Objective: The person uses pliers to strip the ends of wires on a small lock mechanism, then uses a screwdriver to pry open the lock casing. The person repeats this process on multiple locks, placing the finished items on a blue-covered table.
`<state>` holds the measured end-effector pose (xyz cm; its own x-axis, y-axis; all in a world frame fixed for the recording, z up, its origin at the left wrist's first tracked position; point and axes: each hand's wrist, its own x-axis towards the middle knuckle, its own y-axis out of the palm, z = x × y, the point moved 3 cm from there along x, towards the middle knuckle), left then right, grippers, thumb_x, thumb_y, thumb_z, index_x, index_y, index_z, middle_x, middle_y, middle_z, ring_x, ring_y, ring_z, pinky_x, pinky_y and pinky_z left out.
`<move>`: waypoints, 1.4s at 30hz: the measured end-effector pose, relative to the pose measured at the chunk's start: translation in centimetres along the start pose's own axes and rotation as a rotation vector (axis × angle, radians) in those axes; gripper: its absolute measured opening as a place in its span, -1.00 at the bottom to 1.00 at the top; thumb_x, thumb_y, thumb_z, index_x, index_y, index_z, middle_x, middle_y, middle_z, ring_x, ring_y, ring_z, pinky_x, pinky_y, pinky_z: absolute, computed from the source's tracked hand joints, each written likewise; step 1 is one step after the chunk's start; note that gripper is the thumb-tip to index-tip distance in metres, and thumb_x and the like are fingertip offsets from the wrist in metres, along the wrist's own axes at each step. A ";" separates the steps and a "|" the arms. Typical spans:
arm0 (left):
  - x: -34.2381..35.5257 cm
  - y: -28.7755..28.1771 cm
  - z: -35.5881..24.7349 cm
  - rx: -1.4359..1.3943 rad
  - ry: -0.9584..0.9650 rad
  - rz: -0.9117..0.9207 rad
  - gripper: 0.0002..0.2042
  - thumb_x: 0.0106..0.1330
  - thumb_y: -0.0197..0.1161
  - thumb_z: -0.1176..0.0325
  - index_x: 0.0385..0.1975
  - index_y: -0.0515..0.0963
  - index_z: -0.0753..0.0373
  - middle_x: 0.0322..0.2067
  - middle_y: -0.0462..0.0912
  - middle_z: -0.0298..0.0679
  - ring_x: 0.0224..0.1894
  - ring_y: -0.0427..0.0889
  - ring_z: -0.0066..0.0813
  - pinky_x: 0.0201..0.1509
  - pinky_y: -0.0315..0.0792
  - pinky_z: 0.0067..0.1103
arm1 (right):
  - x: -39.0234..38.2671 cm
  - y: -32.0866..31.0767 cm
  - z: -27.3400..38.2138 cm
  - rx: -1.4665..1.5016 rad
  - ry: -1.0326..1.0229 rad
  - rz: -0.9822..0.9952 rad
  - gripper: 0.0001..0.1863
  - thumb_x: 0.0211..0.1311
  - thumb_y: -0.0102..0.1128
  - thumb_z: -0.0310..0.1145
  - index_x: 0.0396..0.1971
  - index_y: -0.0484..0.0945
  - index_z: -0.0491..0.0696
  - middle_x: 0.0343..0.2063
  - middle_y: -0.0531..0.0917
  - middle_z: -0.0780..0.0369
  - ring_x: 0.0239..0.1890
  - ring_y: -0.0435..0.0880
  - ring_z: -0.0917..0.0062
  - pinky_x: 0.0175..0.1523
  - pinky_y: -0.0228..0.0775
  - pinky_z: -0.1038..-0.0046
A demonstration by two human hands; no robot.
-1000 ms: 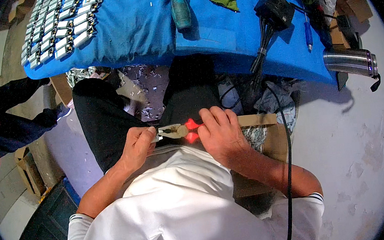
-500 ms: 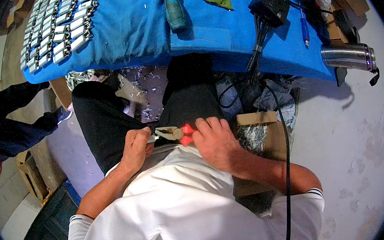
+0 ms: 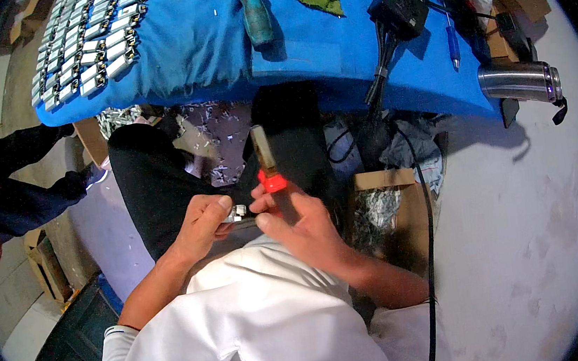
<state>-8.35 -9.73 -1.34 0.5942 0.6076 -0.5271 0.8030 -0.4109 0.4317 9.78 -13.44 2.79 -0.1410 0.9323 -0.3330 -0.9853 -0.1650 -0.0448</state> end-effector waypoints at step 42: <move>0.1 -1.7 0.6 -0.387 -0.042 0.063 -0.53 0.39 0.01 -0.15 -0.42 0.39 0.21 -0.58 0.35 -0.39 -0.67 0.17 -0.71 -0.64 0.07 -0.74 | 0.7 0.0 2.0 0.487 0.508 0.081 -0.71 0.13 0.14 -0.47 -0.13 0.54 -0.22 -0.15 0.64 0.17 -0.21 0.60 0.61 -0.19 0.40 0.59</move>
<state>-9.57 -9.39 -2.59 0.6497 0.5574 -0.5169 0.6931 -0.1548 0.7041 9.53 -12.19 4.42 -0.2702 0.6382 -0.7209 -0.9216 0.0453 0.3855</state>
